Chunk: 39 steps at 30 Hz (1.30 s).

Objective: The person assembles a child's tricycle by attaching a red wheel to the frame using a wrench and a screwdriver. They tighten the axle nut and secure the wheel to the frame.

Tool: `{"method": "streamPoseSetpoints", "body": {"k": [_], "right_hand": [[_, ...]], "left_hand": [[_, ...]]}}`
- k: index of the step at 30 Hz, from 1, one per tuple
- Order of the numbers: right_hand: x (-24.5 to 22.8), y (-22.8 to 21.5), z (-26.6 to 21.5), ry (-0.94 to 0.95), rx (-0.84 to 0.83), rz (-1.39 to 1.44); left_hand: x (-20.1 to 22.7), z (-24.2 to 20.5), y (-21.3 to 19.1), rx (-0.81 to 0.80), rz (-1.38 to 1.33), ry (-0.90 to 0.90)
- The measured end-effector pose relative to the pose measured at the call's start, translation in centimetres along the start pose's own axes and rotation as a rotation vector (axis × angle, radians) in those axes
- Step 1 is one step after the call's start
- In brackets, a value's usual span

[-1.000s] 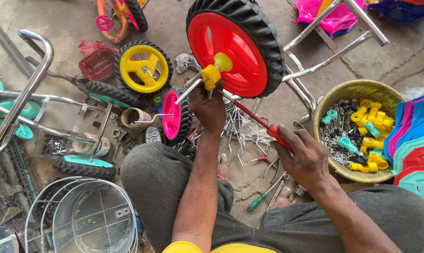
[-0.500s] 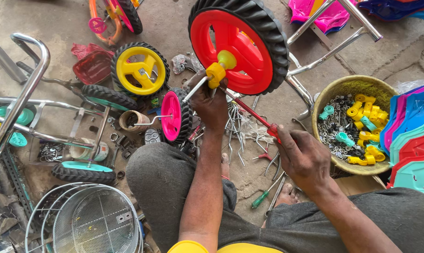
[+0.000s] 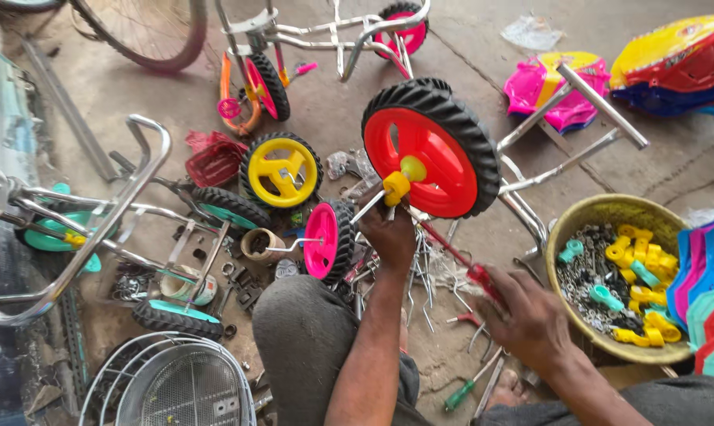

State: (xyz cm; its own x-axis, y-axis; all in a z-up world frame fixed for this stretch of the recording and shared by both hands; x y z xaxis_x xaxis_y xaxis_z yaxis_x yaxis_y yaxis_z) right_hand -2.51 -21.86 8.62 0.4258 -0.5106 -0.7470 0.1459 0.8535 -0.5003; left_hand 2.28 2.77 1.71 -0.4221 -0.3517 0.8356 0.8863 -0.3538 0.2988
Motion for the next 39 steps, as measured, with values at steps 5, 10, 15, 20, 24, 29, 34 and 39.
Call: {"method": "streamPoseSetpoints", "body": {"k": [5,10,15,20,24,29,34,39], "right_hand": [[3.3,1.4,-1.3,0.928,-0.111,0.448],[2.9,1.8,-1.7,0.679,-0.258,0.512],[2.8,0.9,-0.7,0.343,0.017,0.013],[3.0,2.5,-3.0,1.207,-0.279,0.738],[0.2,0.8,-0.7,0.096,0.002,0.106],[3.3,2.0,-2.6,1.118,-0.147,0.601],[2.6,1.2,-1.1,0.6,-0.098,0.331],[2.3,0.5,-0.1,0.462,-0.014,0.233]], "left_hand": [[-0.4,-0.2,0.1,0.014,-0.056,-0.076],[0.3,-0.6,-0.3,0.101,-0.018,-0.141],[0.8,0.2,0.5,0.089,-0.062,-0.15],[1.3,-0.3,-0.3,0.047,-0.017,-0.121],[0.8,0.2,-0.1,0.017,-0.068,-0.173],[-0.3,-0.4,-0.1,-0.036,-0.197,-0.293],[-0.3,-0.3,0.0,-0.012,-0.252,-0.325],[-0.3,-0.1,1.0,-0.033,-0.155,-0.235]]}}
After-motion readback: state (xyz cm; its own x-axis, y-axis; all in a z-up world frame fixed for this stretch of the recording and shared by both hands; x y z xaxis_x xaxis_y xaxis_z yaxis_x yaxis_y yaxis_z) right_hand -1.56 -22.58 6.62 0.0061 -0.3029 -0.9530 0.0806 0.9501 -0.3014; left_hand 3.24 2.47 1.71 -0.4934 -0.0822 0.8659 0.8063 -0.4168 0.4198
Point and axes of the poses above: each hand's wrist, its own z-axis towards the middle knuckle, its own y-axis out of the palm, x = y × z, the point moved 4 cm from there along z, towards the middle knuckle, and after that the axes turned 15 degrees about x, right-handed, at the moved point
